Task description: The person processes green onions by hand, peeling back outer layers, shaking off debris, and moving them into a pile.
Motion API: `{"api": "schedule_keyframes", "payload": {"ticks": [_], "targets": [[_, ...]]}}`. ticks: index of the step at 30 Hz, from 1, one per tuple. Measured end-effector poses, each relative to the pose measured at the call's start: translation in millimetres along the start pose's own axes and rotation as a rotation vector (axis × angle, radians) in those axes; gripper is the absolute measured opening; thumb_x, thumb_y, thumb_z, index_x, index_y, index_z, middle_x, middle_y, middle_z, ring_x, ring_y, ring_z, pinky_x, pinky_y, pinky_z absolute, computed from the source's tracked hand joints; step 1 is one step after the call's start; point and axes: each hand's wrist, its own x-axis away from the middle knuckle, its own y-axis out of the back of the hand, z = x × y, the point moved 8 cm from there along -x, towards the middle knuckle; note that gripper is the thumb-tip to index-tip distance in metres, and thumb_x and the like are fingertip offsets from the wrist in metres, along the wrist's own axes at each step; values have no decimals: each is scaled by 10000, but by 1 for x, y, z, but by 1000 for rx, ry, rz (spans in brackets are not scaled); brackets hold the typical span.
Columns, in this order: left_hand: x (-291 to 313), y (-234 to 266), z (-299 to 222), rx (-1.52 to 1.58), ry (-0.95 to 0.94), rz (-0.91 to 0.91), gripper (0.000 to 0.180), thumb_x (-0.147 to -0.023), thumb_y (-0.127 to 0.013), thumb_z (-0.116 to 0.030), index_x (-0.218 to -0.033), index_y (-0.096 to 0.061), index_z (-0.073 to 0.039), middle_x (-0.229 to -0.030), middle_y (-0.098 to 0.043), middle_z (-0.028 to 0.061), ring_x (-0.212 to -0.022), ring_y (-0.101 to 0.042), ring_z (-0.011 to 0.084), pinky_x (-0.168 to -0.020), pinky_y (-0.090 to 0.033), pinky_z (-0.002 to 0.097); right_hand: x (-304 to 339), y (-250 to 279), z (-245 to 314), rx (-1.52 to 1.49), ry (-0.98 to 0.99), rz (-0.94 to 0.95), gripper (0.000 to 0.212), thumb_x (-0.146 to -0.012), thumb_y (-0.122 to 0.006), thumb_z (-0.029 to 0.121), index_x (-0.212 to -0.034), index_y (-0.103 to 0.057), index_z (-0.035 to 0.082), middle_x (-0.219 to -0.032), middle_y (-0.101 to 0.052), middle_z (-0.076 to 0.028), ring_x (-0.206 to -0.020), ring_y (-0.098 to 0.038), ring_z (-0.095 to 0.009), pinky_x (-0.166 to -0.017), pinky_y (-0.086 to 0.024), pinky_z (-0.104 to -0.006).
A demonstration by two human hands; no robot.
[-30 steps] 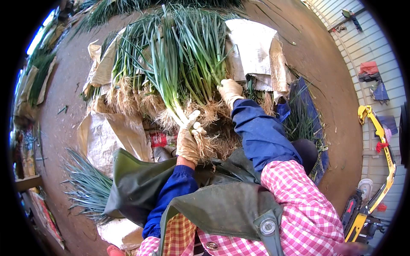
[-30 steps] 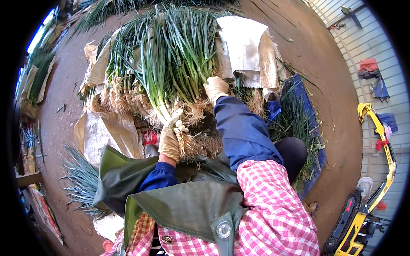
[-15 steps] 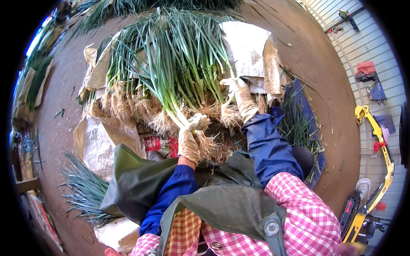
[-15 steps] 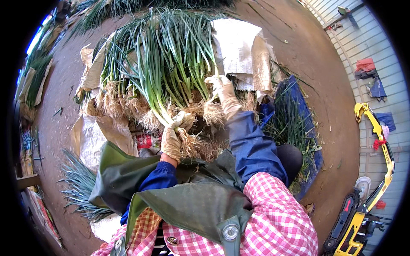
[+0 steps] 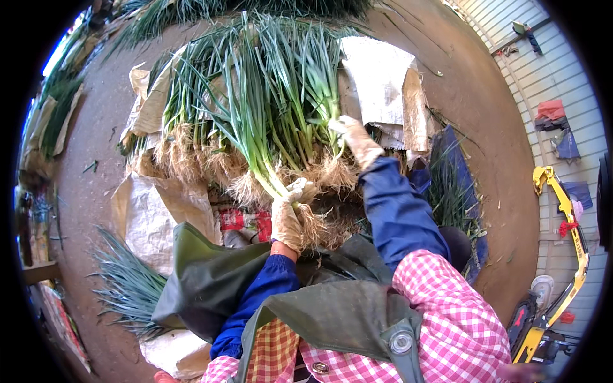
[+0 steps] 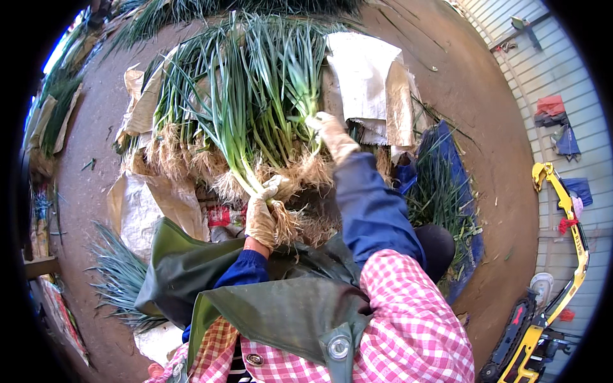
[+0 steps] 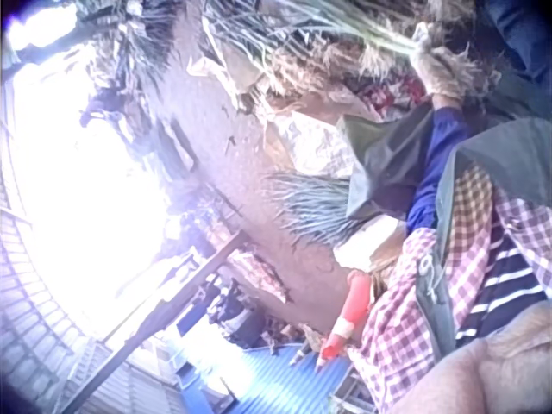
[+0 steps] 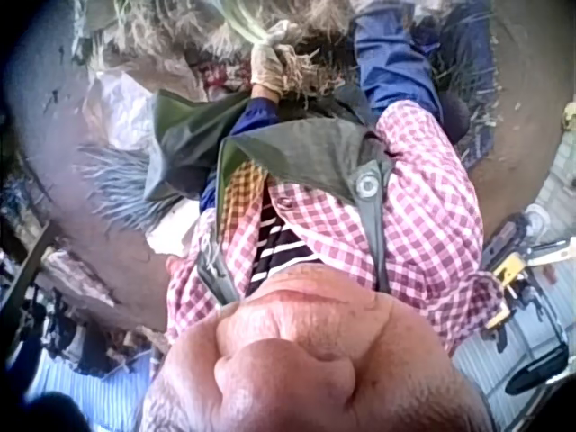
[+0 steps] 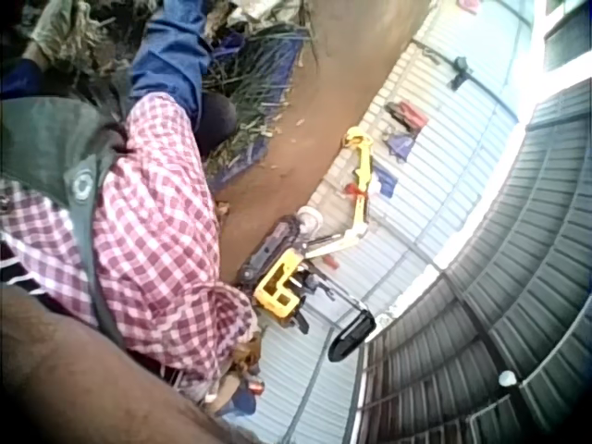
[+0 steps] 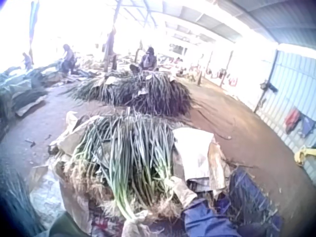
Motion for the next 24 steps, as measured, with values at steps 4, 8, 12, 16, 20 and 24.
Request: {"api": "schedule_keyframes", "payload": {"ticks": [4,8,12,16,20,24], "targets": [[-3,2,2,-59,-27,-41,332,-829,-536,-38,-1144,-581,55,-1008,-677,165,-937,-674,280,-894,-523,354,46,26,45,-725,85,156,234,-906,-630,265,-972,-596,44,-802,-614,-61,-713,-604,-181,-688,-526,-323],[-7,-15,23,-53,11,-53,348,-814,-550,-36,-1154,-598,22,-966,-683,114,-775,-673,204,-667,-523,261,59,33,11,-1026,69,115,230,-914,-627,287,-953,-581,65,-758,-576,-25,-649,-557,-166,-619,-486,-304],[-35,23,27,-639,-189,11,354,-862,-529,-112,-1203,-597,-45,-1116,-642,98,-941,-603,189,-799,-450,285,100,-56,43,-1422,-89,412,290,-896,-645,342,-978,-577,72,-763,-555,10,-608,-488,-106,-557,-449,-248],[13,-87,46,-2044,-534,574,369,-956,-378,-164,-1255,-539,-18,-1298,-553,137,-1203,-500,262,-1061,-360,364,110,-35,7,-1250,-40,155,229,-933,-605,297,-987,-574,77,-748,-547,4,-631,-504,-115,-575,-447,-267],[23,-81,35,-1328,-311,625,375,-975,-358,-161,-1280,-499,5,-1299,-549,139,-1188,-510,251,-1053,-375,357,131,-64,46,-1356,-111,378,212,-938,-599,302,-948,-551,96,-704,-487,20,-624,-493,-97,-558,-443,-259],[5,-57,63,-567,-221,665,373,-992,-354,-159,-1305,-460,13,-1289,-550,136,-1155,-529,241,-1039,-392,334,132,-39,38,-1351,34,482,265,-963,-535,388,-891,-506,134,-642,-431,88,-498,-407,-52,-473,-366,-216]]}}
